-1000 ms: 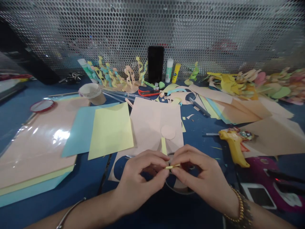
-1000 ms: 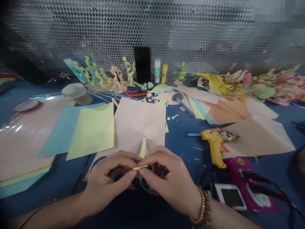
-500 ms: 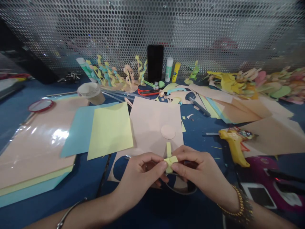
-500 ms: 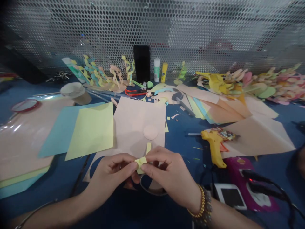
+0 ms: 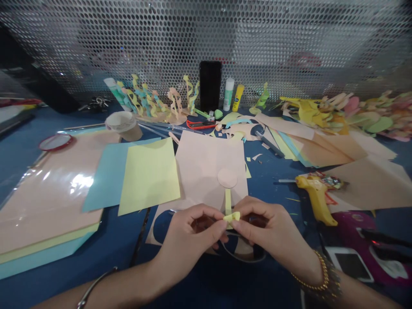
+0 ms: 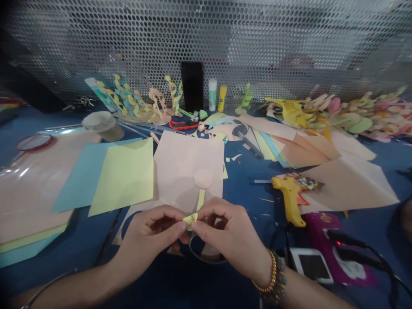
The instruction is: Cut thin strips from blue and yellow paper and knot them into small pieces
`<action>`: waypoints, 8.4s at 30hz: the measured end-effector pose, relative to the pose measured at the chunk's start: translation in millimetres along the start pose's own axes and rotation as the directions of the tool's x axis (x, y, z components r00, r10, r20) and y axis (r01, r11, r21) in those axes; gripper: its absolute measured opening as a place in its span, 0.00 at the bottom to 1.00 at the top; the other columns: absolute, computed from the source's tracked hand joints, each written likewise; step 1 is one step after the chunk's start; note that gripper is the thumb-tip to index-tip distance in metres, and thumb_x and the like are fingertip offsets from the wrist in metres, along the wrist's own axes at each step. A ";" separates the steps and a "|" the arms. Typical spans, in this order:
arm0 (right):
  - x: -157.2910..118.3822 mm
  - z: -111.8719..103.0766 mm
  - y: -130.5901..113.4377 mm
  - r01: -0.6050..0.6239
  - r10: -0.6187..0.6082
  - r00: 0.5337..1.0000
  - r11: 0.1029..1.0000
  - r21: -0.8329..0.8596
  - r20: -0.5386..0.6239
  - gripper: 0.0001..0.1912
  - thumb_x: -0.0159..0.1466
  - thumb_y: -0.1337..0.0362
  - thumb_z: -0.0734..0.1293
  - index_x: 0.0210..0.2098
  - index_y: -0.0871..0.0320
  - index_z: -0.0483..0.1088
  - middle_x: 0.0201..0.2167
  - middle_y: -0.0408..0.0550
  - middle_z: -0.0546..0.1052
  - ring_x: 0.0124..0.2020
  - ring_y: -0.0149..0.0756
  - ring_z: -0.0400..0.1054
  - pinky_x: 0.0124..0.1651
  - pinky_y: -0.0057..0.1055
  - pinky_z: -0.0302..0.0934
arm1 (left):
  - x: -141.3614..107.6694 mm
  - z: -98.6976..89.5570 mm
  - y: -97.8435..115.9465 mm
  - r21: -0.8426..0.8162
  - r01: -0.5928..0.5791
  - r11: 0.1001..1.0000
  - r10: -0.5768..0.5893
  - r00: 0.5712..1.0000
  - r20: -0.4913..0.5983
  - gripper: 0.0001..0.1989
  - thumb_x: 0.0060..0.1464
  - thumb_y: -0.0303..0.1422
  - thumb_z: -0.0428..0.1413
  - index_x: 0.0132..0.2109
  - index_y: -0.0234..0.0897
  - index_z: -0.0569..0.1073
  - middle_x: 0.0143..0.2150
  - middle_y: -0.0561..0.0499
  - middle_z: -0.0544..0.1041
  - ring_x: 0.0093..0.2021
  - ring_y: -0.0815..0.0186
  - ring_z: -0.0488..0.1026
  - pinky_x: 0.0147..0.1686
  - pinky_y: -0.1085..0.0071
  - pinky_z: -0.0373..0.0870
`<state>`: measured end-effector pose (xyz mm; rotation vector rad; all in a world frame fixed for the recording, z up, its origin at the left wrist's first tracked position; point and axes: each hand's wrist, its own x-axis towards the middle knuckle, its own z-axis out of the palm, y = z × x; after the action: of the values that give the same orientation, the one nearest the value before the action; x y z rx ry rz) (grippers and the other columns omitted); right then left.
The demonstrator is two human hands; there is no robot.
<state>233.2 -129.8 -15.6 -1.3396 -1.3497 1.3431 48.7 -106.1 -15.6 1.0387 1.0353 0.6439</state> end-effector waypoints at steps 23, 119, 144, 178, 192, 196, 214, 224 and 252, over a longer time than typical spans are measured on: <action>-1.4 0.8 -9.4 -0.011 0.005 0.997 0.997 -0.079 -0.071 0.06 0.60 0.62 0.67 0.30 0.57 0.74 0.27 0.44 0.71 0.23 0.27 0.63 0.21 0.22 0.60 | 1.3 5.6 5.9 0.055 -0.009 0.998 0.008 1.000 0.014 0.05 0.52 0.33 0.60 0.34 0.37 0.71 0.26 0.55 0.76 0.26 0.70 0.77 0.22 0.80 0.73; 1.2 3.8 -4.7 -0.234 0.236 0.970 0.971 0.050 -0.051 0.13 0.58 0.55 0.69 0.32 0.59 0.70 0.18 0.39 0.70 0.15 0.23 0.61 0.18 0.21 0.58 | 7.6 3.9 2.5 -0.057 0.049 0.997 -0.047 0.998 0.029 0.06 0.50 0.34 0.61 0.31 0.35 0.76 0.26 0.54 0.78 0.28 0.66 0.80 0.30 0.76 0.76; -3.8 11.3 -12.0 -0.041 -0.004 0.985 0.964 -0.261 -0.170 0.07 0.59 0.60 0.68 0.29 0.56 0.69 0.24 0.43 0.73 0.22 0.29 0.67 0.22 0.24 0.62 | 6.4 5.9 -0.6 -0.004 -0.037 0.999 0.037 0.999 0.020 0.06 0.52 0.34 0.60 0.32 0.35 0.76 0.28 0.52 0.78 0.31 0.65 0.78 0.35 0.71 0.77; 2.6 8.1 -8.5 -0.168 0.165 0.982 0.985 -0.031 -0.090 0.07 0.58 0.60 0.69 0.28 0.57 0.71 0.18 0.39 0.71 0.15 0.25 0.63 0.18 0.21 0.59 | 4.2 6.6 2.5 -0.059 -0.007 0.998 0.010 0.999 0.052 0.05 0.52 0.33 0.61 0.32 0.36 0.77 0.28 0.54 0.79 0.30 0.67 0.80 0.32 0.77 0.76; 0.5 6.9 -9.2 -0.069 0.055 0.990 0.992 -0.110 -0.129 0.08 0.60 0.59 0.67 0.30 0.57 0.73 0.21 0.40 0.70 0.17 0.25 0.64 0.19 0.21 0.61 | 6.9 7.0 2.2 -0.056 -0.049 0.997 0.051 0.998 0.027 0.06 0.53 0.32 0.59 0.34 0.39 0.81 0.30 0.53 0.81 0.30 0.67 0.79 0.33 0.75 0.77; 0.4 6.1 -7.8 -0.101 0.088 0.986 0.991 -0.086 -0.142 0.09 0.60 0.58 0.67 0.29 0.57 0.72 0.20 0.40 0.70 0.16 0.25 0.63 0.19 0.22 0.61 | 7.4 7.4 0.4 -0.077 -0.038 0.996 0.038 0.999 -0.005 0.03 0.51 0.31 0.61 0.33 0.37 0.79 0.29 0.54 0.80 0.30 0.68 0.79 0.35 0.74 0.78; -0.3 7.0 -8.7 -0.068 0.059 0.994 0.993 -0.097 -0.095 0.08 0.59 0.59 0.68 0.31 0.58 0.74 0.24 0.43 0.72 0.17 0.26 0.64 0.20 0.25 0.61 | 8.5 5.8 -1.1 -0.065 -0.090 0.994 0.084 0.993 -0.085 0.02 0.50 0.30 0.62 0.31 0.38 0.77 0.26 0.56 0.79 0.27 0.69 0.79 0.29 0.80 0.77; 0.4 6.1 -7.9 -0.102 0.096 0.992 0.993 -0.067 -0.082 0.08 0.58 0.60 0.68 0.29 0.59 0.72 0.20 0.41 0.70 0.16 0.25 0.62 0.19 0.23 0.59 | 9.2 6.7 -2.5 -0.077 -0.104 0.992 0.097 0.992 -0.084 0.01 0.49 0.30 0.62 0.32 0.39 0.79 0.28 0.54 0.81 0.28 0.68 0.79 0.31 0.76 0.78; -0.2 6.2 -9.0 -0.101 0.094 0.991 0.992 -0.076 -0.091 0.09 0.58 0.59 0.69 0.31 0.59 0.73 0.23 0.44 0.73 0.17 0.26 0.64 0.19 0.24 0.60 | 8.0 7.3 2.1 -0.016 -0.041 0.999 0.039 0.996 -0.084 0.05 0.52 0.34 0.60 0.33 0.36 0.77 0.28 0.52 0.81 0.31 0.66 0.79 0.33 0.74 0.78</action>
<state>225.9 -129.8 -7.5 -1.5183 -1.3063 1.2903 58.7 -101.4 -15.8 1.0267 1.0820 0.7330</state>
